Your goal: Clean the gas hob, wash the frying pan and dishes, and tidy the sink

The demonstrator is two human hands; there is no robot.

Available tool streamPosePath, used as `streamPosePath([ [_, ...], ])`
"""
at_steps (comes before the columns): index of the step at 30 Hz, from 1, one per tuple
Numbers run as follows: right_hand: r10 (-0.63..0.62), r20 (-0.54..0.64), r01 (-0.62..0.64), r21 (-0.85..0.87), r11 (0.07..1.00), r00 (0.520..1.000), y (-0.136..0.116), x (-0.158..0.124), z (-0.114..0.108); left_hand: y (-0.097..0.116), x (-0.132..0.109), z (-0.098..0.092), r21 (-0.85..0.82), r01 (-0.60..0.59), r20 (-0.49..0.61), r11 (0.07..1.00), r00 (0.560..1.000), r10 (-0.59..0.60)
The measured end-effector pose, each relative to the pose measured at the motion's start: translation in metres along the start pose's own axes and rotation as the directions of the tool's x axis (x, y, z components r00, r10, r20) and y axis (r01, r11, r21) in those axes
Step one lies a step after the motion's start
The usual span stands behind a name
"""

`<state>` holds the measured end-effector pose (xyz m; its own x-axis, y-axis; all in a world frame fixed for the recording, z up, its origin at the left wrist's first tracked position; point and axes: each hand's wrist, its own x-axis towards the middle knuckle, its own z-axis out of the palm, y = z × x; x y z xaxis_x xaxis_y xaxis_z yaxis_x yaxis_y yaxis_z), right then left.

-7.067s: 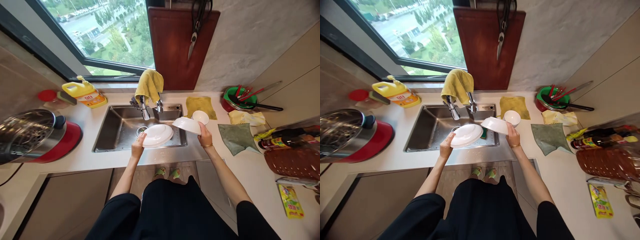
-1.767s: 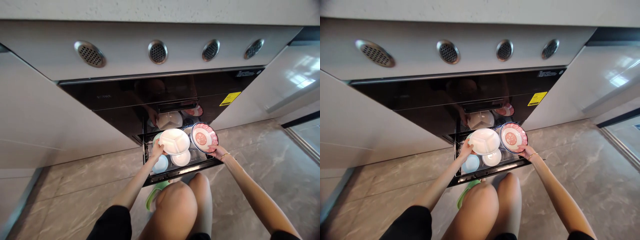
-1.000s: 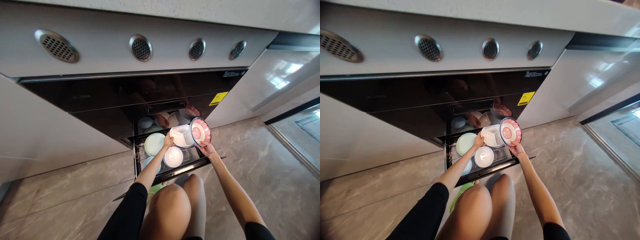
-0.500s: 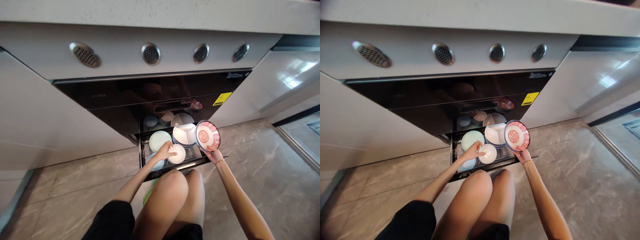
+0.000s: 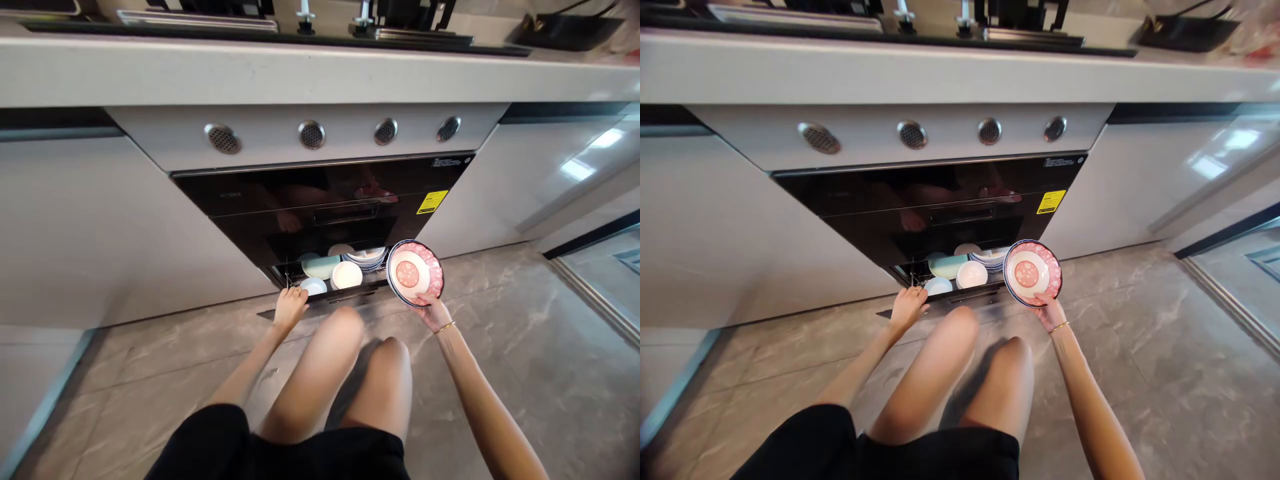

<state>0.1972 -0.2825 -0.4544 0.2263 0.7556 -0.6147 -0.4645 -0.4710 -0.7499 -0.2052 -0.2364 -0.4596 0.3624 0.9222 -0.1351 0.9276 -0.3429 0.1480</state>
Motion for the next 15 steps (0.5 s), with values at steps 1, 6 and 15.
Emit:
streamPosePath([
  [1,0.008,-0.003,-0.008,-0.02,1.0,1.0,-0.001,-0.001,0.0,0.0,0.003,0.002,0.012,0.038,-0.03,0.999,0.999,-0.037],
  [6,0.023,0.049,-0.018,-0.095,0.995,0.999,-0.011,-0.008,0.011,0.001,0.027,0.011,-0.168,0.173,-0.148,0.97,0.969,-0.198],
  [15,0.073,0.138,-0.05,-0.167,0.985,0.988,-0.034,-0.034,0.055,0.049,0.095,-0.068,-0.933,0.18,0.04,0.311,0.912,-0.409],
])
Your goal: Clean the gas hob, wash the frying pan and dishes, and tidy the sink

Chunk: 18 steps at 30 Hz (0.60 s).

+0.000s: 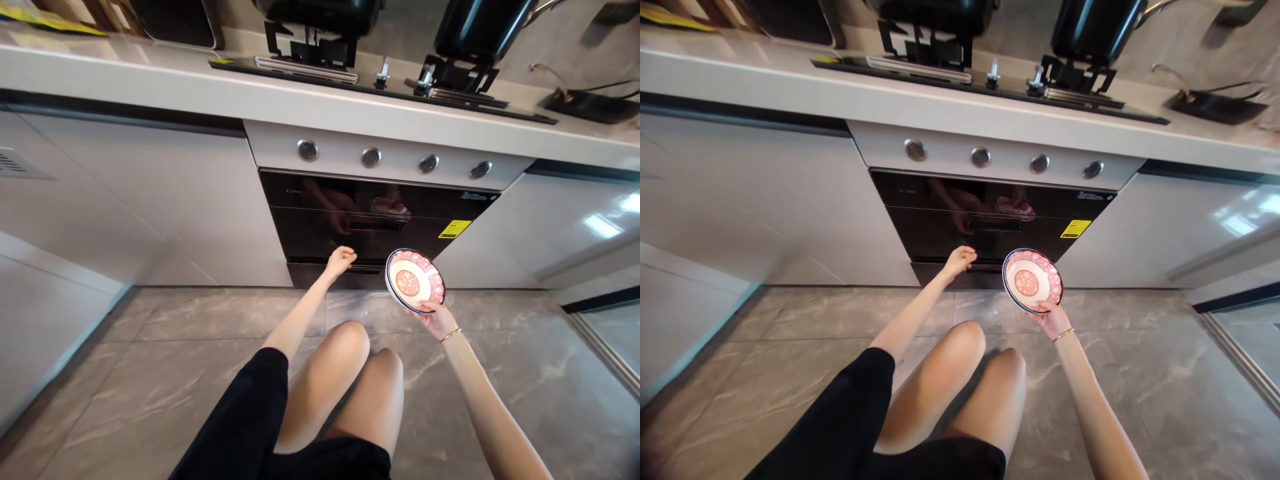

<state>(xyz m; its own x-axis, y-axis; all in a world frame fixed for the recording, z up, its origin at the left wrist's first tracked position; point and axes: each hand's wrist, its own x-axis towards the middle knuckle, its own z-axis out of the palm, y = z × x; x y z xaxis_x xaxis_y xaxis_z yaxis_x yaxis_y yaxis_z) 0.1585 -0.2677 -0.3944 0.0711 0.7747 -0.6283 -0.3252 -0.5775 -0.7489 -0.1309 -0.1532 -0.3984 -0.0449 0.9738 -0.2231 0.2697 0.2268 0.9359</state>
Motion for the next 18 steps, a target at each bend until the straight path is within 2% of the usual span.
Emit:
streamPosePath([
  [1,-0.001,0.006,0.001,-0.007,1.0,1.0,-0.004,-0.003,0.004,0.018,0.003,0.004,-0.243,0.002,0.059,0.97,0.998,0.013],
  [2,-0.003,0.01,0.003,-0.013,1.0,1.0,-0.008,-0.007,0.007,0.035,0.006,0.006,-0.439,0.014,0.091,0.898,0.995,0.029],
  [3,-0.007,0.011,0.007,-0.018,1.0,1.0,-0.013,-0.011,0.009,0.05,0.008,0.008,-0.584,0.038,0.11,0.811,0.993,0.032],
  [5,-0.02,0.015,0.021,-0.022,1.0,1.0,-0.023,-0.022,0.012,0.075,0.013,0.009,-0.753,0.102,0.142,0.65,0.99,0.01],
  [7,-0.029,0.016,0.029,-0.031,0.999,0.999,-0.036,-0.036,0.013,0.091,0.015,0.01,-0.812,0.136,0.146,0.568,0.989,-0.029],
  [11,-0.054,0.009,0.055,-0.075,0.996,0.998,-0.068,-0.072,0.001,0.103,0.009,0.018,-0.814,0.076,0.069,0.576,0.997,-0.035],
  [15,-0.073,0.03,0.076,-0.115,0.99,0.997,-0.11,-0.105,-0.018,0.093,-0.014,0.027,-0.804,0.026,0.024,0.594,1.0,-0.011],
  [18,-0.192,-0.039,0.184,-0.159,0.97,0.981,-0.147,-0.122,-0.018,0.08,-0.043,0.027,-0.781,0.05,0.041,0.622,0.999,-0.028],
])
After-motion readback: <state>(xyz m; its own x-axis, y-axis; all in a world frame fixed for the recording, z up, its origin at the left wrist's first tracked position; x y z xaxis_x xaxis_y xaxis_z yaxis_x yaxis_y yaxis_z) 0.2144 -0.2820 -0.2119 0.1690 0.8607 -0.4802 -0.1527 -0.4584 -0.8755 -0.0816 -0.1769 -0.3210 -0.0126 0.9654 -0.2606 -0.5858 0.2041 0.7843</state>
